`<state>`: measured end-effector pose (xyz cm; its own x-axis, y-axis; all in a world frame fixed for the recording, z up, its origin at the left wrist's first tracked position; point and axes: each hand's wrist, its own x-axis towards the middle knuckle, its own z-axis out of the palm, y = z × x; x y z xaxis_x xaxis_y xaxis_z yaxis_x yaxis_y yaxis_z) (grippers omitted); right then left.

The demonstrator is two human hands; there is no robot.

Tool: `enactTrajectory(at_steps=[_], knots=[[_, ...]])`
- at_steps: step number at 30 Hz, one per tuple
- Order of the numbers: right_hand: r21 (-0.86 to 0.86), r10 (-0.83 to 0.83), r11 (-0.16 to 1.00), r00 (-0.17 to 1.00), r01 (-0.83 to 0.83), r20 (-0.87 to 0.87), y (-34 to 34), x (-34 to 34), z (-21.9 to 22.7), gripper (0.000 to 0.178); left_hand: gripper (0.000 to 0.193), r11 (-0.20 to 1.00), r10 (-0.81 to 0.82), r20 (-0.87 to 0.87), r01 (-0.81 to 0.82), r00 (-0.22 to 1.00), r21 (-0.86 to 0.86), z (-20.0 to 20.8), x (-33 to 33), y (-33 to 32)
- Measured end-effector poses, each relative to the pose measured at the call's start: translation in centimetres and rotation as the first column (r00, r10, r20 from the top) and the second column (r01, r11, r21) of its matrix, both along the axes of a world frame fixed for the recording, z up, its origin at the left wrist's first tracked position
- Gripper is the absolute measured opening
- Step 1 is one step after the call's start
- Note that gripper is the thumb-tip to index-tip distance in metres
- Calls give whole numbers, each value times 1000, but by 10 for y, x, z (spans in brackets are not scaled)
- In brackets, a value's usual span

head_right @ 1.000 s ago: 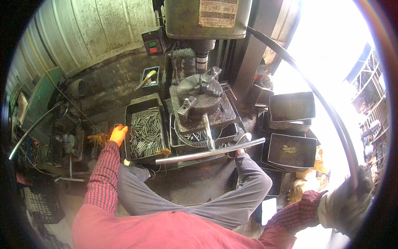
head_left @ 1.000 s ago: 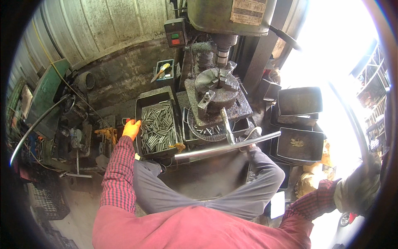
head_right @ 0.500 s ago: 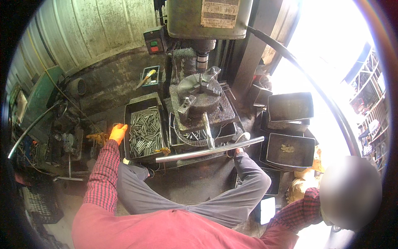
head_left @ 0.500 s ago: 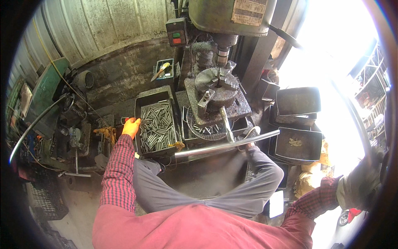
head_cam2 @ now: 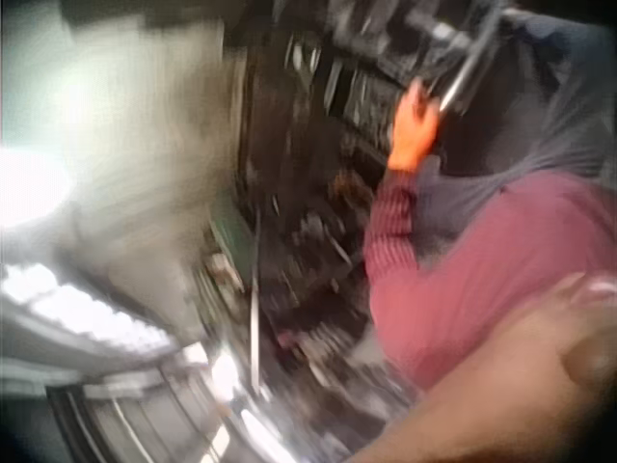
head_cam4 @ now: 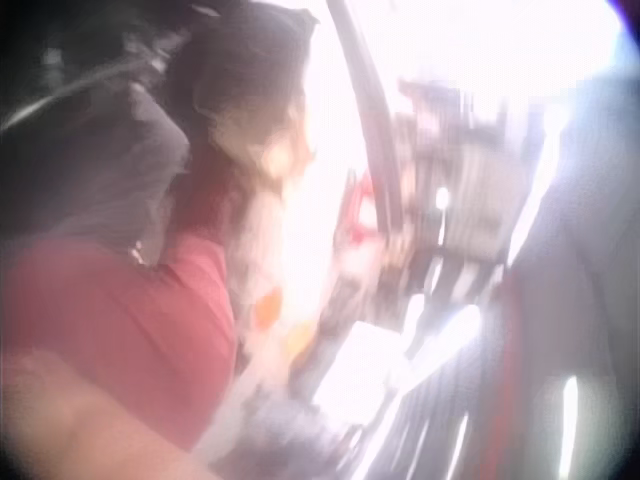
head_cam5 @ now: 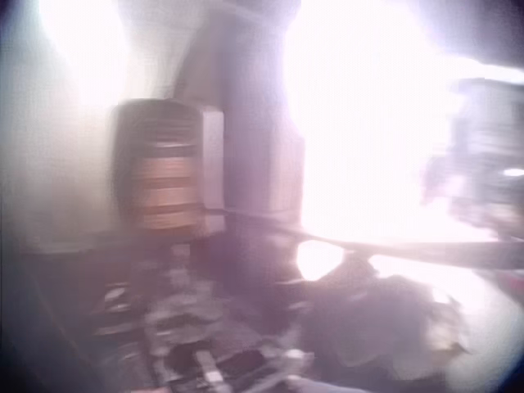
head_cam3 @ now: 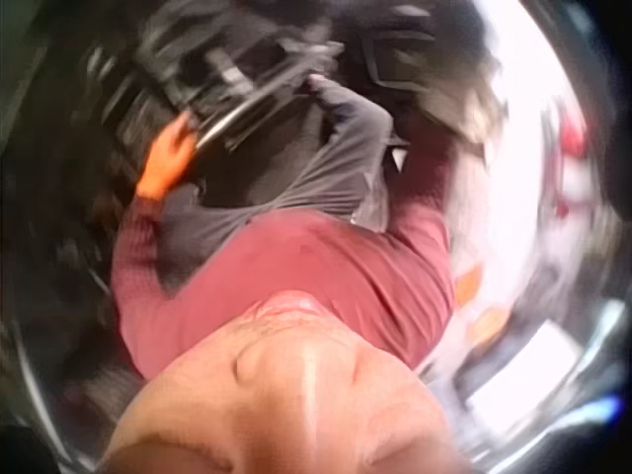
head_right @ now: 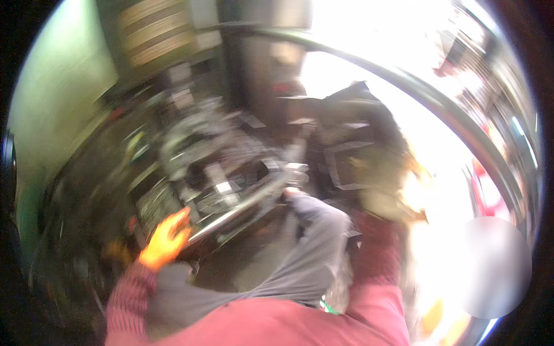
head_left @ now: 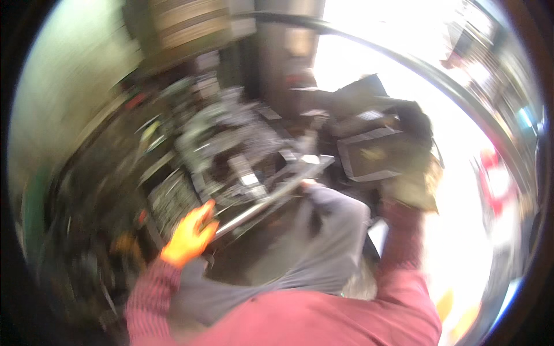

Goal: The person repeatedly picks small metal pieces from a tray, places them into a drill press vise, operates the machine, and removes the processed pieces. The cycle continues with multiple items handled one at a time.

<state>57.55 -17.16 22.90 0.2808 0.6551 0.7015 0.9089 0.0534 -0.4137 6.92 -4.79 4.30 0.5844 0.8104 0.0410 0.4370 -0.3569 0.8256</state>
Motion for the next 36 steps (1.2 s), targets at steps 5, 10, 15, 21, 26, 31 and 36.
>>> enactTrajectory(at_steps=[5, 10, 15, 21, 26, 31, 36], knots=[[-56, 143, 976, 812, -211, -566, 78, -45, -133, 30, 59, 992, -125, -306, 130, 944, -6, -18, 46, -12], [-92, 102, 947, 562, -307, -821, 115, -62, -172, 34, 37, 927, -282, -180, 220, 942, -304, -33, 39, 9], [25, 146, 983, 699, -180, -700, 137, -58, -196, 32, 37, 899, -349, -134, 291, 928, -326, -31, 44, 16], [536, 443, 806, -344, -251, -828, 149, -71, -211, 25, 36, 887, -362, -193, 273, 912, -372, -26, 42, 15], [584, 498, 805, -413, -108, -763, 142, -72, -209, 36, 38, 862, -350, -115, 271, 930, -429, -29, 46, 15], [183, 180, 978, 849, -100, -496, 121, -83, -200, 35, 25, 966, -233, -270, 192, 934, -172, -47, 46, 8], [369, 328, 914, -229, -167, -917, 128, -109, -138, 41, 28, 989, -77, -175, 53, 982, -136, -96, 57, 1]])
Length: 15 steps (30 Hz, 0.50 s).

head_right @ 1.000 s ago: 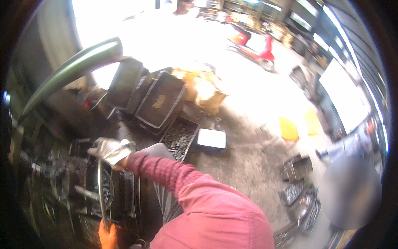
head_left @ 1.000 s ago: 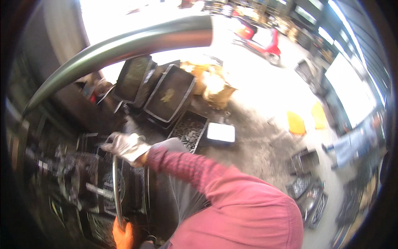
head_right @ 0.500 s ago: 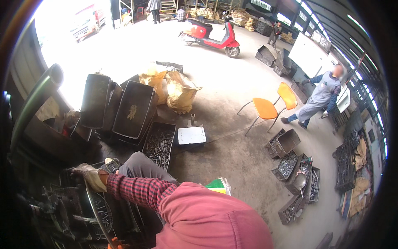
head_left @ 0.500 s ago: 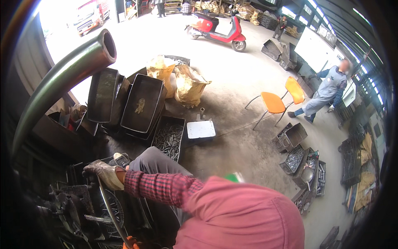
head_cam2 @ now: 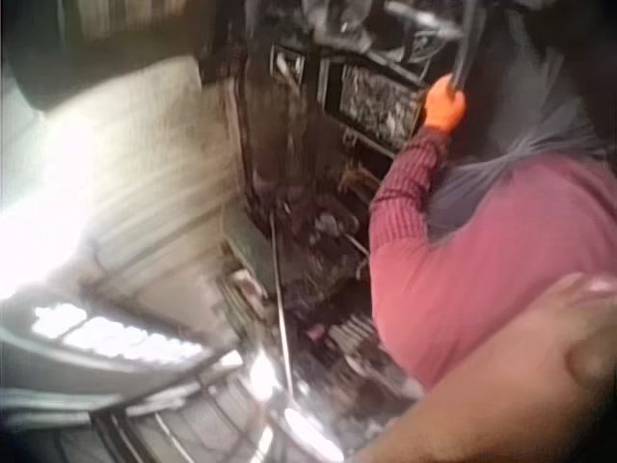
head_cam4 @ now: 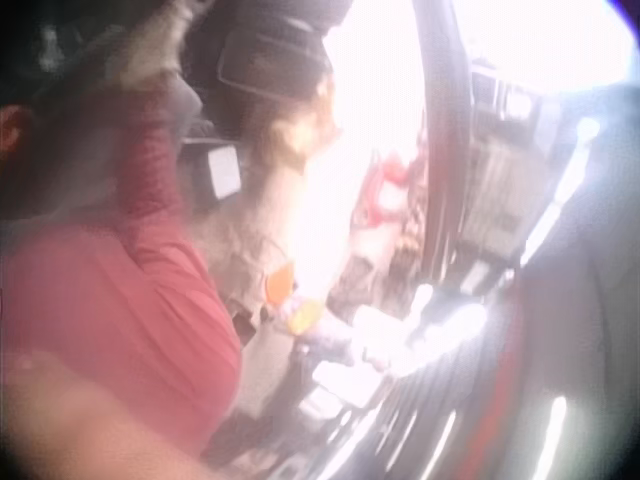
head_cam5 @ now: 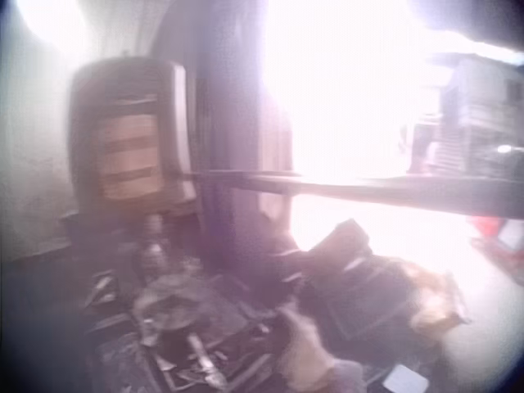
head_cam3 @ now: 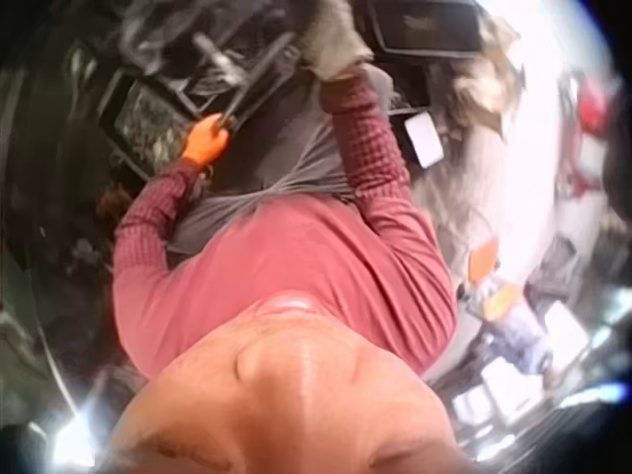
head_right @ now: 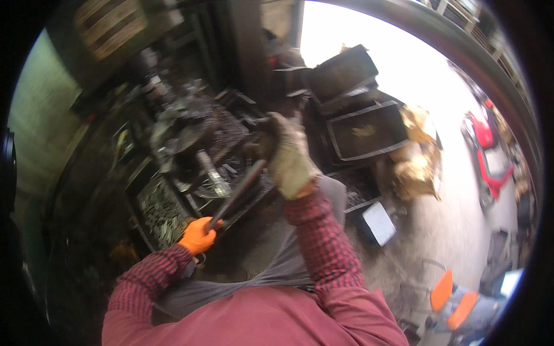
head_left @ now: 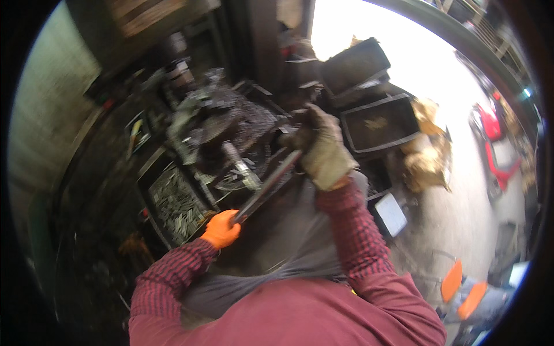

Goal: The person repeatedly picks small metal pieces from a tray, places them into a drill press vise, operates the machine, and removes the processed pieces. The cycle continues with multiple items handled one at a time.

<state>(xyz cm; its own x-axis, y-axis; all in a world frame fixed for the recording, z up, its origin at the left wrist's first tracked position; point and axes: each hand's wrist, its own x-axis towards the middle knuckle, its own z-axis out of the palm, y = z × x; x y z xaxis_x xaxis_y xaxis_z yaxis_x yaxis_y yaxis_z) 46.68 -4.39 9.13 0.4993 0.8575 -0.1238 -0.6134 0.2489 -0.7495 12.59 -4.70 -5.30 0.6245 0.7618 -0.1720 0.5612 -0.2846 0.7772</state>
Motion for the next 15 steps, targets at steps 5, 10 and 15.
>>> enactTrajectory(at_steps=[5, 10, 15], knots=[[-107, -81, 991, 996, 76, -40, 4, -14, 38, 41, 38, 996, -37, 62, 32, 997, 83, -29, -5, 7], [36, 3, 999, 947, -15, 320, 4, -28, 42, 38, 38, 989, 73, 89, -84, 993, 121, -54, 32, 1], [-5, 109, 994, 943, -114, 315, -1, -35, 54, 36, 50, 753, 118, 45, -119, 992, 647, -11, 39, -6]])
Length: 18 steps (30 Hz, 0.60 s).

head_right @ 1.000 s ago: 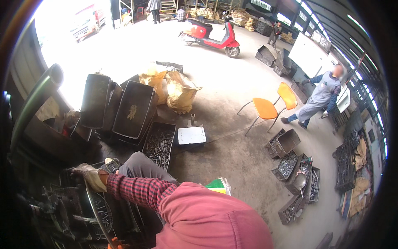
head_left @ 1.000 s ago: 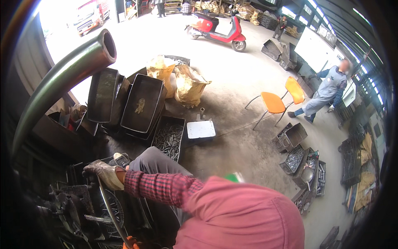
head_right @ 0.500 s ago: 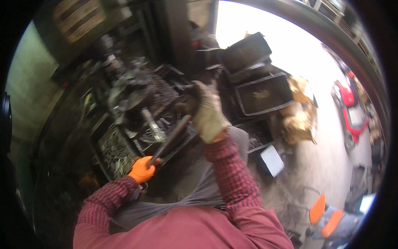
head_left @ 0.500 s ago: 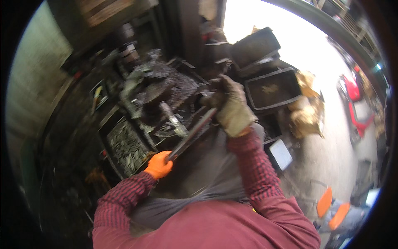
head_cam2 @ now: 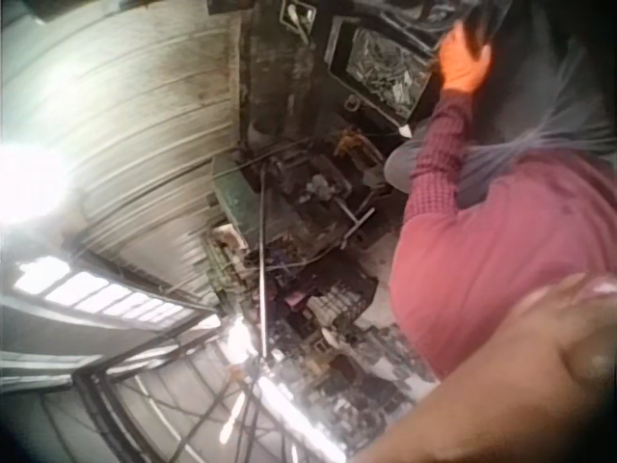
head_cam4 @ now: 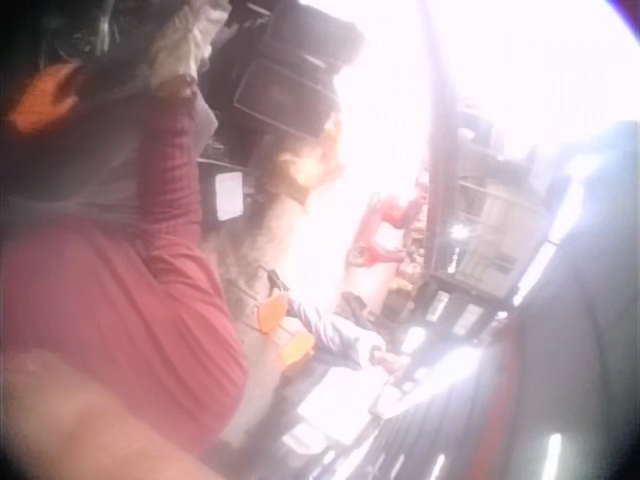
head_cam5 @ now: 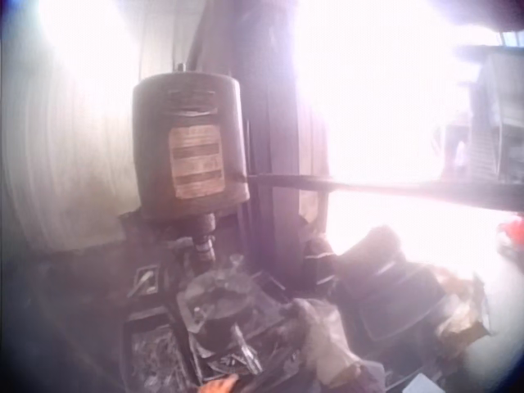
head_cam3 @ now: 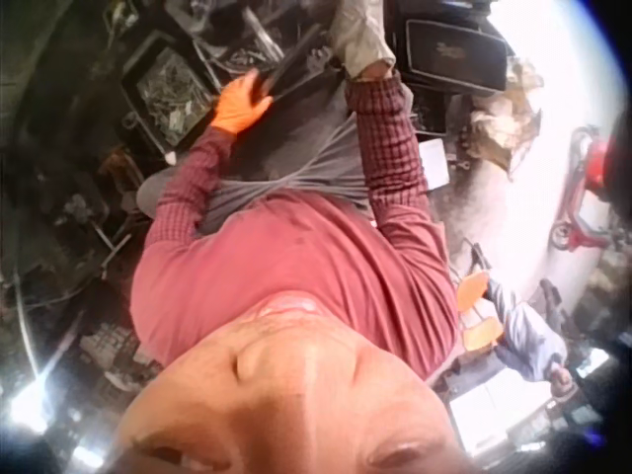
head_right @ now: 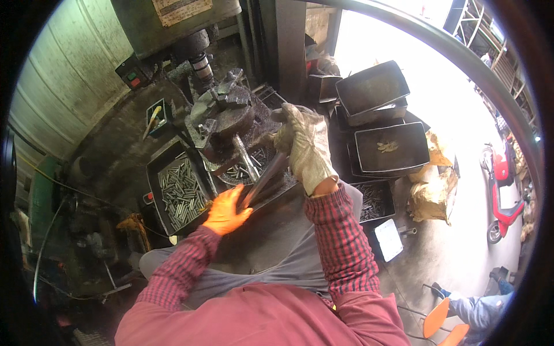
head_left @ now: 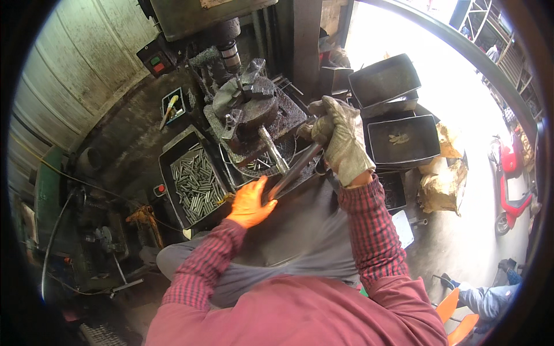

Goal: The person repeatedly picks small metal pieces from a tray, places them into a drill press vise, operates the machine, and removes the processed pieces. The cycle continues with multiple items handled one at a time.

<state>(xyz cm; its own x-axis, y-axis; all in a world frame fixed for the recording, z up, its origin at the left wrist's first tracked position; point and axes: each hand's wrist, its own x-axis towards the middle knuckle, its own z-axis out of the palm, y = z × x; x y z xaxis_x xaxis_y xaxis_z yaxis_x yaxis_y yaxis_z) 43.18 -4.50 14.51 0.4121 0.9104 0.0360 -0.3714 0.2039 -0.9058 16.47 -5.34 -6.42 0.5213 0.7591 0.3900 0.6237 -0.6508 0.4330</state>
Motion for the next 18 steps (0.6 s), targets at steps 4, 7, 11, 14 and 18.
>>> enactTrajectory(at_steps=[4, 7, 11, 14, 18], knots=[[-25, -28, 999, 999, 28, -37, 0, -6, 9, 37, 14, 936, 87, 695, 182, 714, -303, 97, -42, 63], [-24, -21, 1000, 1000, 20, -19, -5, -5, 8, 41, 32, 987, 153, 562, -93, 813, -135, 146, -27, 177], [82, -40, 996, 995, 33, 88, -16, -4, 1, 50, 44, 924, 157, 451, 30, 879, -381, 156, 15, 258], [135, -50, 990, 999, 50, 0, -22, -12, -6, 49, 31, 890, 114, 408, 90, 906, -447, 156, 25, 269], [106, -114, 987, 992, 120, -56, -20, -29, -17, 44, 23, 902, 130, 456, 86, 880, -423, 152, 28, 265]])
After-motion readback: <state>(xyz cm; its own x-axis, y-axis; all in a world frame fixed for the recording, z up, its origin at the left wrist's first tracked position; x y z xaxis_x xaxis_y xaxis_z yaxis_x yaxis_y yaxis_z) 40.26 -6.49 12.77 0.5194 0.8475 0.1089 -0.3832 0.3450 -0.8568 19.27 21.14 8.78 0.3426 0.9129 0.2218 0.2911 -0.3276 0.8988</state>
